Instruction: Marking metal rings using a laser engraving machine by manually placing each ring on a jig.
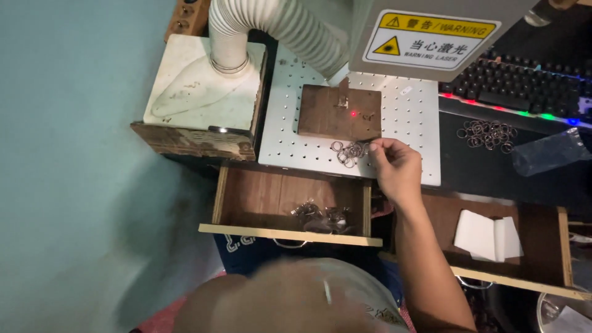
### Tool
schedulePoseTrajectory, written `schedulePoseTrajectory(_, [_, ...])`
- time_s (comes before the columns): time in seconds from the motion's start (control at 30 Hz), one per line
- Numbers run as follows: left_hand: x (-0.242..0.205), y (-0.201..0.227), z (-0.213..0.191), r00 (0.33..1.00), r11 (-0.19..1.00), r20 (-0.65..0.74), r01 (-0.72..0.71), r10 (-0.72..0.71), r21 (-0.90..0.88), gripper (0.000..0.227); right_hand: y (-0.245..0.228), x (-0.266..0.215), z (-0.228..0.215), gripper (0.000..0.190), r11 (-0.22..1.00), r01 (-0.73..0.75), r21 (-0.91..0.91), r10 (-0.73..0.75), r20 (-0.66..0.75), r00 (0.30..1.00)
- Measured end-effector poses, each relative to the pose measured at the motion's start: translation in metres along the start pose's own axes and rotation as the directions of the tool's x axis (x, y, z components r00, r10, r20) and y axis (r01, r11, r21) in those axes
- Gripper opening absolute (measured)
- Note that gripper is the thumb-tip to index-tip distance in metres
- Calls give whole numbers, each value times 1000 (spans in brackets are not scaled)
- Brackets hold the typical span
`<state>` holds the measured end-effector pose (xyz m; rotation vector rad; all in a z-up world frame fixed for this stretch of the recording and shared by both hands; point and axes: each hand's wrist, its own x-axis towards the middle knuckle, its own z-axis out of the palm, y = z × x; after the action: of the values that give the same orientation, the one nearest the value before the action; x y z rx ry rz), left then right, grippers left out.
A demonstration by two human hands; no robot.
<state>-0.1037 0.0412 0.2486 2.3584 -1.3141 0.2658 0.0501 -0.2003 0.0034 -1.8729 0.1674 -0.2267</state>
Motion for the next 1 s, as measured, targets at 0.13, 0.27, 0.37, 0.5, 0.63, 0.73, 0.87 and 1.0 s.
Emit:
schedulePoseTrajectory(0.13, [13,-84,85,973,979,-165,137,-161,-148,5,9,-3,2,7,993,31,114,-28,-25,999])
schedulePoseTrajectory(0.27, [28,-150,148,878,864,-239,298,-414,-405,16,18,-4,6,10,985,123,124,-112,-94,989])
schedulePoseTrajectory(0.37, [37,-166,158,871,848,-150,395,-468,-352,20,9,-2,6,10,970,243,29,-240,-91,967])
schedulePoseTrajectory(0.5, [36,-211,194,812,906,-401,377,-424,-194,25,-19,39,-4,9,880,426,-210,-445,-46,895])
schedulePoseTrajectory(0.63, [37,-227,193,802,875,-363,474,-474,-96,36,-33,67,-3,13,754,547,-363,-489,246,837])
schedulePoseTrajectory(0.73, [32,-239,210,787,829,-262,521,-559,-201,41,-53,69,-8,15,717,570,-402,-434,382,816])
schedulePoseTrajectory(0.87, [33,-238,207,761,767,-181,549,-623,-331,40,-73,74,-11,17,699,579,-420,-373,476,796])
schedulePoseTrajectory(1.0, [35,-239,214,766,781,-203,537,-610,-319,41,-54,83,-1,10,614,678,-403,-513,450,731])
